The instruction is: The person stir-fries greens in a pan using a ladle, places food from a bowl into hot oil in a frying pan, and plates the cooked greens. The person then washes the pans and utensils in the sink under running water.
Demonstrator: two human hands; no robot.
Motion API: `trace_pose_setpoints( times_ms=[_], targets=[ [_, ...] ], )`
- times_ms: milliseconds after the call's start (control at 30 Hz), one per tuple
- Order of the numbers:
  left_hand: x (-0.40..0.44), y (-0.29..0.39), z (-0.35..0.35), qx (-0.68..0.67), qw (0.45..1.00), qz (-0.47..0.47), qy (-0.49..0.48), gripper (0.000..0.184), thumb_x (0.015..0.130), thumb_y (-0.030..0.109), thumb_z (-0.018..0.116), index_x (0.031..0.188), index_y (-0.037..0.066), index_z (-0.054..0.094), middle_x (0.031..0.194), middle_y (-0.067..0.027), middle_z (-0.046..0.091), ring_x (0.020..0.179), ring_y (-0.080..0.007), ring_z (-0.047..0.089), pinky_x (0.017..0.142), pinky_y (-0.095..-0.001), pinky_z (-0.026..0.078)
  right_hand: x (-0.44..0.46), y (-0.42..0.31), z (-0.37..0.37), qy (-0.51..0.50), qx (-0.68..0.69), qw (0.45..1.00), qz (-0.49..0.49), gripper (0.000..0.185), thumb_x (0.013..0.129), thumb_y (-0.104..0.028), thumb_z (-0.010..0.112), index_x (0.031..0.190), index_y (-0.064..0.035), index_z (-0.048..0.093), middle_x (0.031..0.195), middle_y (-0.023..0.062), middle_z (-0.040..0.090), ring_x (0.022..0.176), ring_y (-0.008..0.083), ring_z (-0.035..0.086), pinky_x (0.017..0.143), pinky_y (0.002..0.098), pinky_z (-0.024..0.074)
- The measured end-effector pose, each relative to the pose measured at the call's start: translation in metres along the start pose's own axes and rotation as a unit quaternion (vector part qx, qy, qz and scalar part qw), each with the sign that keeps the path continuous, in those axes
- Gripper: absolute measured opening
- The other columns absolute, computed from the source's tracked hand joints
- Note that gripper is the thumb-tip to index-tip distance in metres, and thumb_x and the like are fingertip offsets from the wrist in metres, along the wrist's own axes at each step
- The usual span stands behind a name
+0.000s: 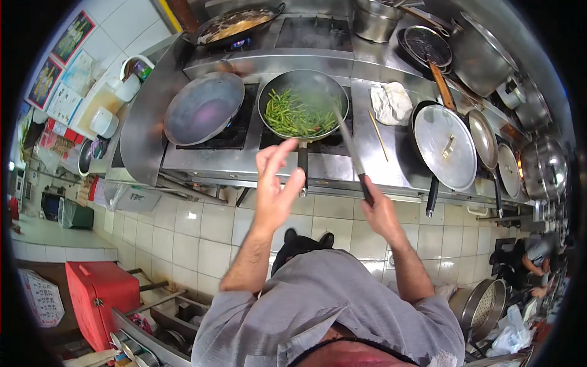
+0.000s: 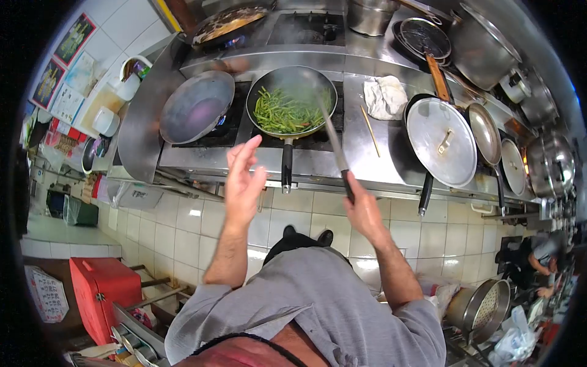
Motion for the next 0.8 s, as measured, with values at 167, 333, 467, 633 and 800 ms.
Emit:
trace_pose_setpoints(
  times_ms=[167, 333, 467, 633, 800],
  targets=[
    [-0.038, -0.144, 0.017, -0.069, 0.939, -0.308, 0.138, 0.049, 0.081, 0.029, 0.064, 0.12, 0.005, 0.047, 0.106, -0.0085, 0.044, 0.092, -0.0179, 0.045, 0.086, -0.0327, 0.038, -0.042, -0.046, -0.014, -0.075, 0.055, 0.994, 0.059, 0.057, 0.077, -0.004, 0.059, 0.13, -0.0073, 0.038, 0.075, 0.021, 0.056, 0.063, 0.0288, 0.053, 0.063, 0.0335, 0.0447],
    [-0.013, -0.166, 0.034, -0.427, 0.756, -0.493, -0.054, 0.024, 0.081, 0.028, 0.063, 0.085, 0.009, 0.051, 0.072, -0.0017, 0.052, 0.052, -0.0119, 0.048, 0.044, -0.0269, 0.042, -0.071, -0.064, -0.038, -0.118, 0.047, 0.977, 0.17, 0.056, 0.079, -0.007, 0.059, 0.131, -0.0108, 0.04, 0.065, 0.006, 0.053, 0.052, 0.0096, 0.046, 0.049, 0.0272, 0.042],
    [-0.041, -0.169, 0.052, -0.334, 0.847, -0.413, -0.032, 0.019, 0.075, 0.015, 0.061, 0.064, 0.009, 0.046, 0.049, 0.0013, 0.041, 0.034, -0.0103, 0.038, 0.03, -0.0271, 0.031, -0.07, -0.058, -0.005, -0.026, -0.04, 0.995, 0.091, 0.057, 0.077, -0.008, 0.06, 0.131, -0.0096, 0.039, 0.069, 0.0151, 0.054, 0.058, 0.0214, 0.053, 0.057, 0.0329, 0.0453],
    [-0.056, -0.137, 0.05, -0.305, 0.835, -0.456, -0.043, 0.019, 0.074, 0.009, 0.057, 0.059, 0.007, 0.045, 0.048, 0.0005, 0.041, 0.034, -0.0105, 0.038, 0.03, -0.0274, 0.032, -0.087, -0.082, 0.04, -0.014, 0.016, 0.994, 0.107, 0.056, 0.077, -0.007, 0.059, 0.13, -0.0082, 0.04, 0.068, 0.0128, 0.055, 0.055, 0.0143, 0.051, 0.054, 0.0304, 0.0442],
    [-0.024, -0.173, 0.043, -0.312, 0.849, -0.42, -0.077, 0.015, 0.073, 0.006, 0.055, 0.06, 0.008, 0.046, 0.048, 0.0003, 0.043, 0.035, -0.0104, 0.04, 0.03, -0.0282, 0.032, -0.097, -0.072, 0.022, -0.006, -0.037, 0.995, 0.097, 0.057, 0.077, -0.007, 0.059, 0.131, -0.0089, 0.039, 0.064, 0.0115, 0.053, 0.054, 0.0147, 0.051, 0.052, 0.0316, 0.0436]
  ],
)
Point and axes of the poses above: each hand's wrist, its own x-axis towards the middle knuckle, its own z-axis out of the palm, y = z × x, the point moved 1 cm from there along x, towards the middle knuckle
